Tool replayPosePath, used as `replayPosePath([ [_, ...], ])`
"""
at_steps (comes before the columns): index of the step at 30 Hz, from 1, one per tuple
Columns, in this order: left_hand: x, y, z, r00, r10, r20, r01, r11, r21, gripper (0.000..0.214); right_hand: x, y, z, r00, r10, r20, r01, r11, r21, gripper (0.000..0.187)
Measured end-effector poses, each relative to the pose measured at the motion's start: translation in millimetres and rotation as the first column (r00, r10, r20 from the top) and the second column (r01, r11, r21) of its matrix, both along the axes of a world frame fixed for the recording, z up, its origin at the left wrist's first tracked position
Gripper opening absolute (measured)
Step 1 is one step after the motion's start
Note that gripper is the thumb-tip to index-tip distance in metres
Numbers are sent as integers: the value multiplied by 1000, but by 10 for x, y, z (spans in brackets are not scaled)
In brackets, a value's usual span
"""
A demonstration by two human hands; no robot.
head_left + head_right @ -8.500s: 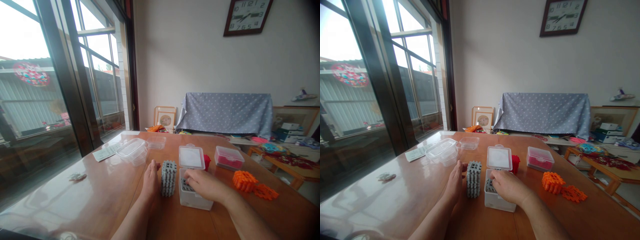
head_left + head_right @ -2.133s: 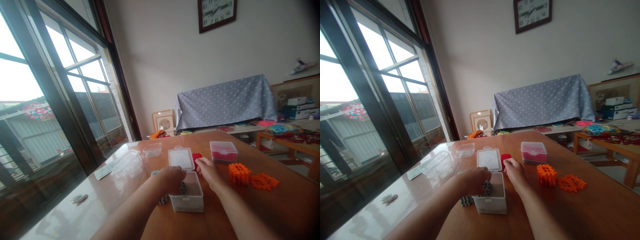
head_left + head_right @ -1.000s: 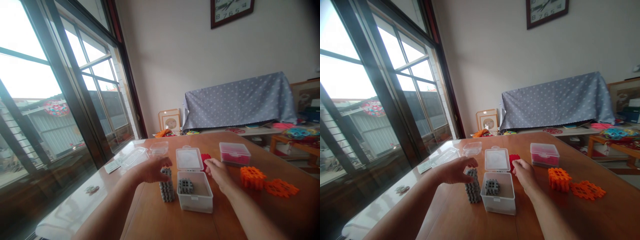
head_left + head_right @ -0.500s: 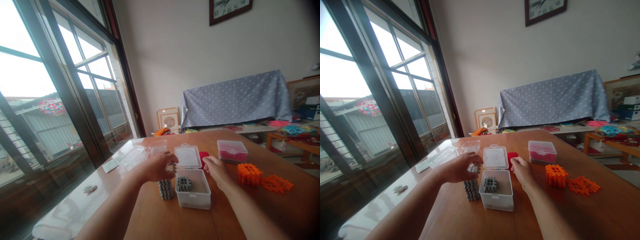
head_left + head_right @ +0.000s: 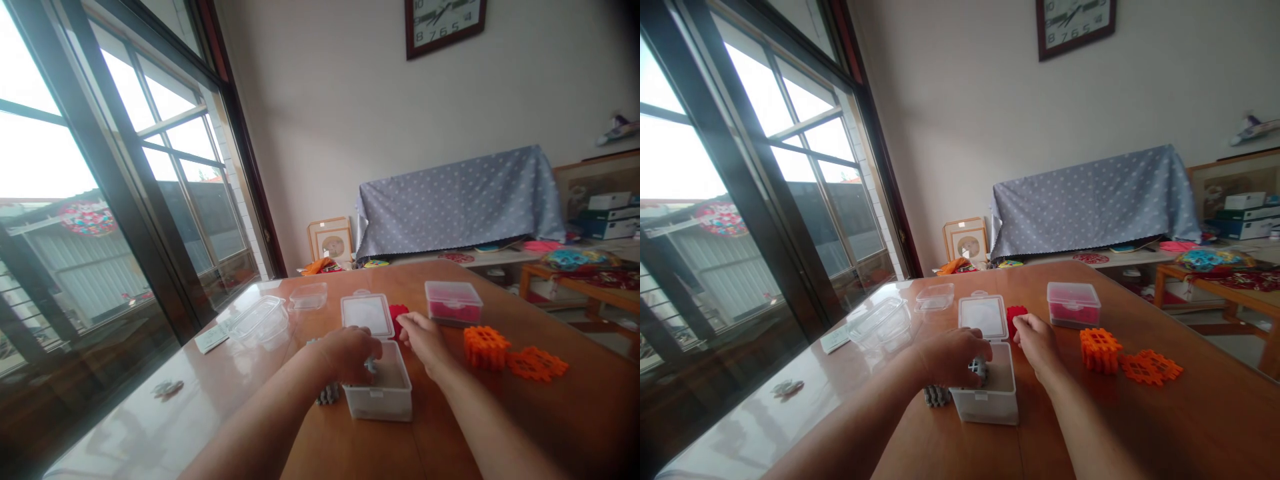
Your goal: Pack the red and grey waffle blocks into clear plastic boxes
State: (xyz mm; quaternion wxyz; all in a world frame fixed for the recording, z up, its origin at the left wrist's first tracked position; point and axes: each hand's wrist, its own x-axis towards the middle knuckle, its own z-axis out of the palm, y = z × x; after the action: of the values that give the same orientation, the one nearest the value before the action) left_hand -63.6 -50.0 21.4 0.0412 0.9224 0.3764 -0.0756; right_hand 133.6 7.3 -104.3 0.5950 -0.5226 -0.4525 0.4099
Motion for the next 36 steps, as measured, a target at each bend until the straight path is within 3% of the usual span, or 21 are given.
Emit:
replayPosePath([
  [8,-10,7,-59,996,12,-92,-5,997,76,42,10,-19,28,1000,2,5,-2,1000,22,33],
  [14,-28,-42,-58,999,-31,8,31,999,28,43,9,-13,20,1000,-8,2,8,999,31,33],
  [21,-15,-77,-89,1000,-17,-8,17,999,27,46,-5,3,-1,1000,-15,12,15,1000,-6,36],
  [25,-57,-102,-10,998,-15,56,14,1000,8,40,-5,-9,5,1000,-11,8,11,1000,-8,35],
  [29,-254,-106,144,970,-4,244,9,1000,-18,35,-2,-23,13,1000,-12,1,12,1000,-24,33],
  [36,-822,-81,285,902,209,378,-204,977,-55,33,-10,-65,50,1000,1,1,-1,1000,1,32],
])
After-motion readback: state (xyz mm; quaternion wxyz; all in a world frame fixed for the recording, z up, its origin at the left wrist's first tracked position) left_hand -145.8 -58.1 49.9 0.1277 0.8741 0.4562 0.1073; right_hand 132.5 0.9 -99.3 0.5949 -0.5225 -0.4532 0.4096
